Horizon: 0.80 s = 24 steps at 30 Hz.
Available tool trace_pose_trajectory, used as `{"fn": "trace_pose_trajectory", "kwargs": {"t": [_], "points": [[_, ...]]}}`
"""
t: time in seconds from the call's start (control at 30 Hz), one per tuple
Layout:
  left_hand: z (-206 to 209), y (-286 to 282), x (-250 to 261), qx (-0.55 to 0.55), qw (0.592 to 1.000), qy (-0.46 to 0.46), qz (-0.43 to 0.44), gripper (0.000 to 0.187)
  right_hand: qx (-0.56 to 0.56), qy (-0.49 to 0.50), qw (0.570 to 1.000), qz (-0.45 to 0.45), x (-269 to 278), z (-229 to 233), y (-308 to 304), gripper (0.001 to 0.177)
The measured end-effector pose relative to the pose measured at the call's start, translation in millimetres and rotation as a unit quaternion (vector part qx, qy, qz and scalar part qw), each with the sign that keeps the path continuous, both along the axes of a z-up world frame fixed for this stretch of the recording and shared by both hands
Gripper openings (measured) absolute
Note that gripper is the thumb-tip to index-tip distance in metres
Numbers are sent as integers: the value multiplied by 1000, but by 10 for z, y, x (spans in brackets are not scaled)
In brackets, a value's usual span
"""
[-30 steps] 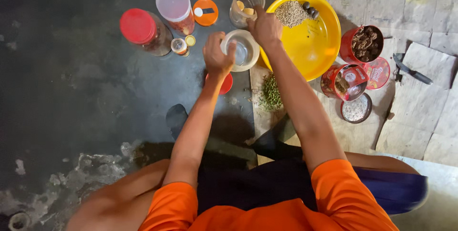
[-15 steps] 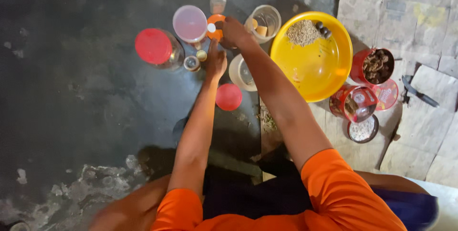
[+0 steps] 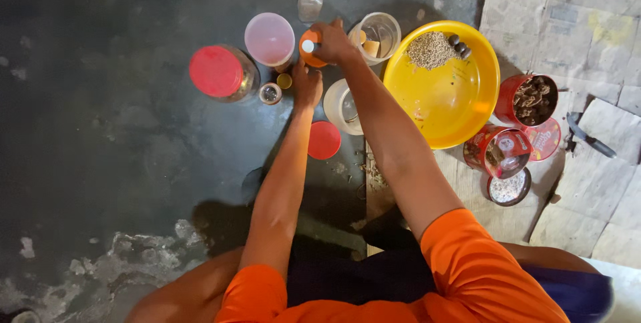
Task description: The person sits on the floor and removes stems from red chilies, placing them into a small plastic container. They then close the container and handle other containers and a yellow bowl containing seeds and a small block of food.
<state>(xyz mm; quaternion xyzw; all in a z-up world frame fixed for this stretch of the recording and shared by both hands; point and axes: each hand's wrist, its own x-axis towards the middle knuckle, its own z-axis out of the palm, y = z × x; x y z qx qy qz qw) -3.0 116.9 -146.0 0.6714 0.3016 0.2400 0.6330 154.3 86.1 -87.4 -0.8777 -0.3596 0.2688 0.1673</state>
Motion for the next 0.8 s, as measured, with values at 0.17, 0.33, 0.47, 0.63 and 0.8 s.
{"fn": "trace_pose_trajectory", "kwargs": {"t": [0.17, 0.33, 0.47, 0.63, 0.8], "points": [[-296, -33, 17, -99, 993, -57, 4, 42, -54, -39, 995, 74, -23, -123, 7, 70], [-406, -40, 44, -154, 983, -96, 17, 39, -92, -102, 990, 15, -208, 185, 71, 59], [-455, -54, 78, -148, 986, -70, 39, 31, -66, -146, 987, 35, -347, 502, 74, 42], [-608, -145, 39, -157, 984, 75, 38, 21, -6, -116, 993, 4, -481, 654, -72, 37], [-379, -176, 123, -364, 926, -35, 97, 29, 34, -232, 970, 65, -633, 1000, -202, 40]]}}
